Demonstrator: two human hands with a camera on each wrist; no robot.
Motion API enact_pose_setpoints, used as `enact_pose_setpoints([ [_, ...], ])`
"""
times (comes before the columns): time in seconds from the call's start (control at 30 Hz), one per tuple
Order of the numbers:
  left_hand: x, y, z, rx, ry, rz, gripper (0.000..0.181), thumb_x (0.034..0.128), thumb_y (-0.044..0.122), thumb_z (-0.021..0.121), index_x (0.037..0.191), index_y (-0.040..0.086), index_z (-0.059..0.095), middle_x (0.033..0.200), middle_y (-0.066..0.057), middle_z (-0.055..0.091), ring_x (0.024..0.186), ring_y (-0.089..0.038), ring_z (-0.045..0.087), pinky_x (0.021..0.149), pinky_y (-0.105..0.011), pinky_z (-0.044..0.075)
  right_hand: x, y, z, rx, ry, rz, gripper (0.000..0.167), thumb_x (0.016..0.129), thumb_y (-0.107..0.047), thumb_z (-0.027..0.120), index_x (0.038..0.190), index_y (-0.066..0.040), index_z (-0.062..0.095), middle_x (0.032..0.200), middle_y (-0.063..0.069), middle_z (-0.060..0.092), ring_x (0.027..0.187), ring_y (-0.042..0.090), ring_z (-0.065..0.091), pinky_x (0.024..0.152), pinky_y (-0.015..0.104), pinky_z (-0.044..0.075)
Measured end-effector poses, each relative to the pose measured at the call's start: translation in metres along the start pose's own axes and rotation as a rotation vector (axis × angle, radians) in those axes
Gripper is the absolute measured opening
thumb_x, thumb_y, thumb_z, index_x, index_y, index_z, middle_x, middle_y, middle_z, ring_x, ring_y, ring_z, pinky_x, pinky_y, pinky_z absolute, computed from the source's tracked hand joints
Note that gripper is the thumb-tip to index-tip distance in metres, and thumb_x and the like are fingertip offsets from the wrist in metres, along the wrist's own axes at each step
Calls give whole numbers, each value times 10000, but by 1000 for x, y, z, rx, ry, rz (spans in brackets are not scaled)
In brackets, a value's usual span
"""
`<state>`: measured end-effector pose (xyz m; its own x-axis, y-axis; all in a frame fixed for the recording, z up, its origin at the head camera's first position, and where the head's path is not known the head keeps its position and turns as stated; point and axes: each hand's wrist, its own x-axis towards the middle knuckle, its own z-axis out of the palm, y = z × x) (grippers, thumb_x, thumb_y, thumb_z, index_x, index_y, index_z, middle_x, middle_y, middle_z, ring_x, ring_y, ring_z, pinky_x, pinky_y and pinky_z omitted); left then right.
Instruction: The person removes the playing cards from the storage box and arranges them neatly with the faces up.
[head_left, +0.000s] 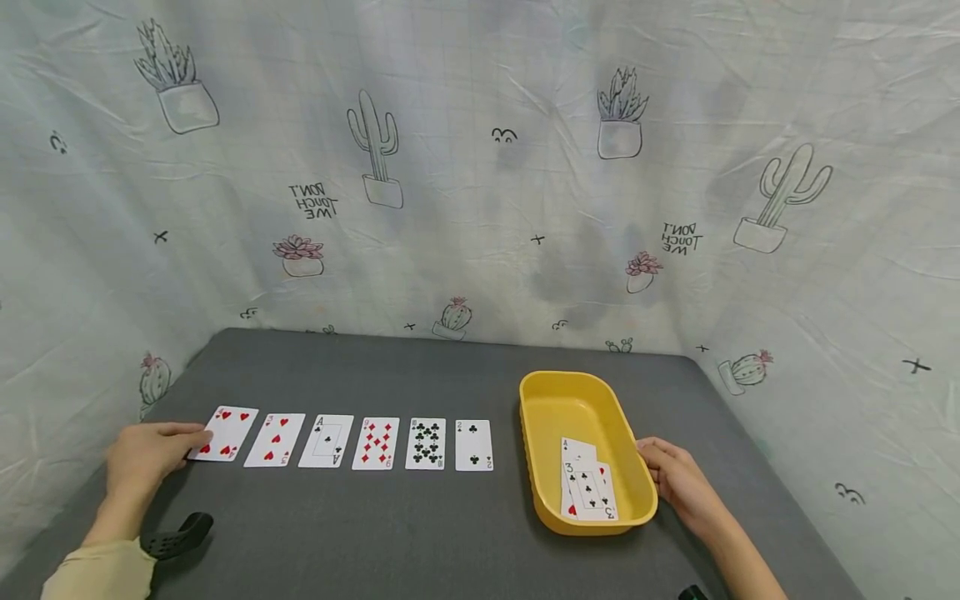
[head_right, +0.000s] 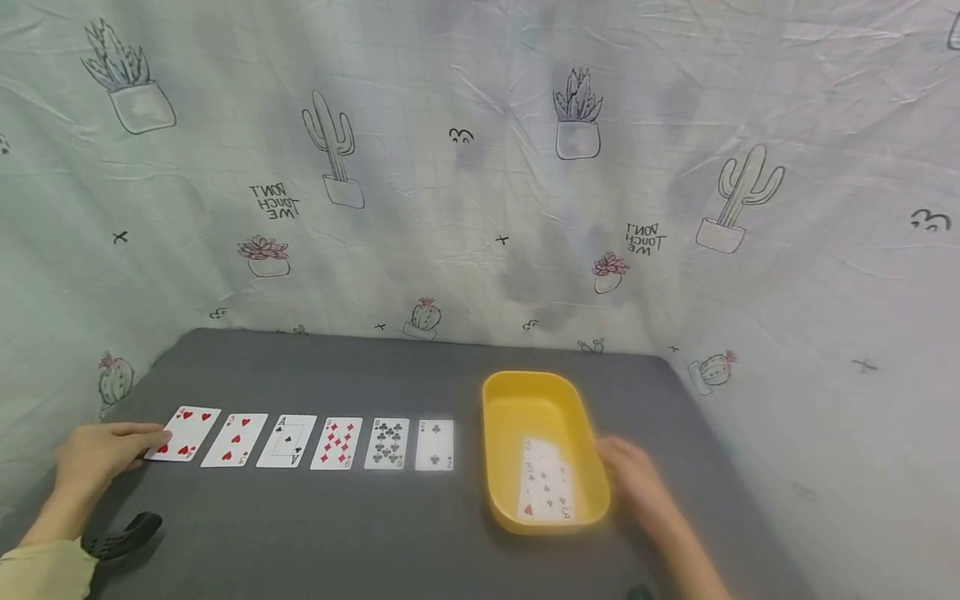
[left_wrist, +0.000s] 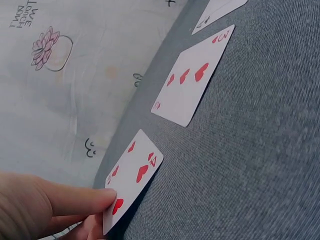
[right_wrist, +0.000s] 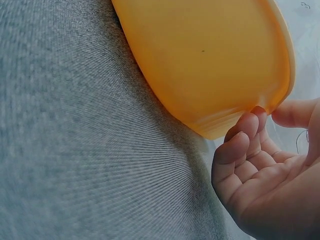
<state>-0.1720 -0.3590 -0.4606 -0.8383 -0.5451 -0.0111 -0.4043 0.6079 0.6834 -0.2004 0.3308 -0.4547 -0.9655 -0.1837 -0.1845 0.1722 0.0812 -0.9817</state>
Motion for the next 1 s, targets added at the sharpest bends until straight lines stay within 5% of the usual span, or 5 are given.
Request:
enact_pose_setpoints([
  [0.27, -2, 0, -1, -19, 15, 9, 360, 835, 234, 758, 1023, -71, 723, 633, 10, 595, 582, -168, 516, 488, -331, 367, 0, -1, 0, -14, 13, 1, 372, 1056, -249, 476, 1154, 102, 552, 992, 166, 668, 815, 211, 672, 702, 349, 569],
  [0.63, -6, -3, 3, -98, 16, 9, 382, 874, 175, 719, 1080, -144, 670, 920, -240, 682, 604, -139, 566, 464, -278, 463, 2, -1, 0, -9, -13, -15, 370, 1057, -250, 476, 1152, 97, 562, 987, 154, 675, 820, 204, 673, 704, 348, 568],
  [0.83, -21, 12, 10, -67, 8, 160, 369, 924, 199, 672, 1107, -122, 665, 936, -212, 691, 641, -120, 573, 488, -246, 476, 1, -2, 2, -9, -2, -1, 368, 1051, -261, 491, 1149, 86, 567, 991, 153, 677, 827, 211, 675, 710, 350, 570],
  [1.0, -47, 52, 28, -60, -9, 357, 296, 960, 188, 619, 1080, -76, 682, 855, -123, 688, 672, -170, 598, 510, -318, 459, 0, -1, 2, 2, 21, 12, 336, 1046, -248, 501, 1124, 69, 581, 966, 133, 676, 807, 204, 670, 700, 348, 570],
])
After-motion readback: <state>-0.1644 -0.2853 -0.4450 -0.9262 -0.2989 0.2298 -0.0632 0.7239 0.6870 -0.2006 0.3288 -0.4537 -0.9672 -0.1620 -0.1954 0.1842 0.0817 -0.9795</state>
